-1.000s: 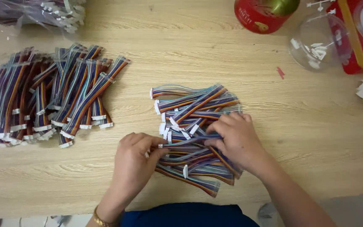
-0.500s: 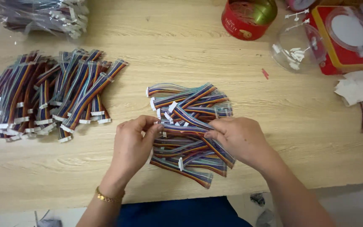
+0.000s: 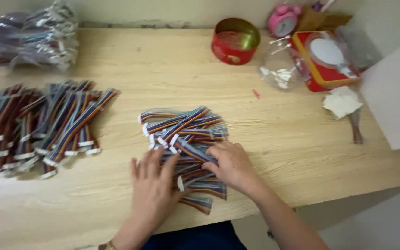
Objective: The person attaches white plastic connectors to the ends of multi-colored ribbon cables. They pick up a cable and a connector, align them, and press them together. The completed cables are placed in a pile on the table.
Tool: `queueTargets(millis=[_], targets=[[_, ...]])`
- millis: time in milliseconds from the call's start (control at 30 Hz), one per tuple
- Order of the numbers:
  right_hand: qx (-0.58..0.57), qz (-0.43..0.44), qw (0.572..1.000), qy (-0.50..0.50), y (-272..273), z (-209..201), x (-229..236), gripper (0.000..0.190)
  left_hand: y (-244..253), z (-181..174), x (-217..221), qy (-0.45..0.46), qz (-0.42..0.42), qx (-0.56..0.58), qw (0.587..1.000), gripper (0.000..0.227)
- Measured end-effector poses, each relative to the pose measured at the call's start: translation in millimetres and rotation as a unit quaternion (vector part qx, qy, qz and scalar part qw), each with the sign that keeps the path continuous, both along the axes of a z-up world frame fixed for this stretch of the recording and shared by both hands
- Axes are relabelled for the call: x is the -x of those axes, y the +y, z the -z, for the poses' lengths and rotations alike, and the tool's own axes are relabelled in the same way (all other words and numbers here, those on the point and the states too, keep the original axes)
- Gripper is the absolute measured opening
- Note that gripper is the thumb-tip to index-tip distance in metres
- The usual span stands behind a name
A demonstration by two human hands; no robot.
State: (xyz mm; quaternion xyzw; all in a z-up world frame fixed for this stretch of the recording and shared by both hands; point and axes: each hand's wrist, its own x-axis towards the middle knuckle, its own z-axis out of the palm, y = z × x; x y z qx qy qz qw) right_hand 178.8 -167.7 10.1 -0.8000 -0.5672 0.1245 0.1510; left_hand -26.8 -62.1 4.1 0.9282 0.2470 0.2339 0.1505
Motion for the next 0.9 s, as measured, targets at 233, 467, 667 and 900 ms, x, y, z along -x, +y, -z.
queueTargets(millis=[233, 467, 667, 900], targets=[[-0.075, 0.044, 0.994, 0.067, -8, -28, -2, 0.025, 12, 32, 14, -0.065, -0.038, 0.08, 0.994, 0.085], [-0.134, 0.055, 0.98, 0.135, -7, -29, 9, 0.023, 18, 4, 10, -0.191, -0.028, 0.082, 0.978, 0.104], [-0.144, -0.002, 0.965, 0.221, 1, -59, 33, 0.026, 56, 1, 0, -0.368, 0.075, 0.459, 0.805, 0.106], [-0.118, -0.051, 0.99, -0.059, 10, -34, 22, 0.021, 64, 14, -17, -0.31, 0.01, 0.64, 0.703, 0.06]])
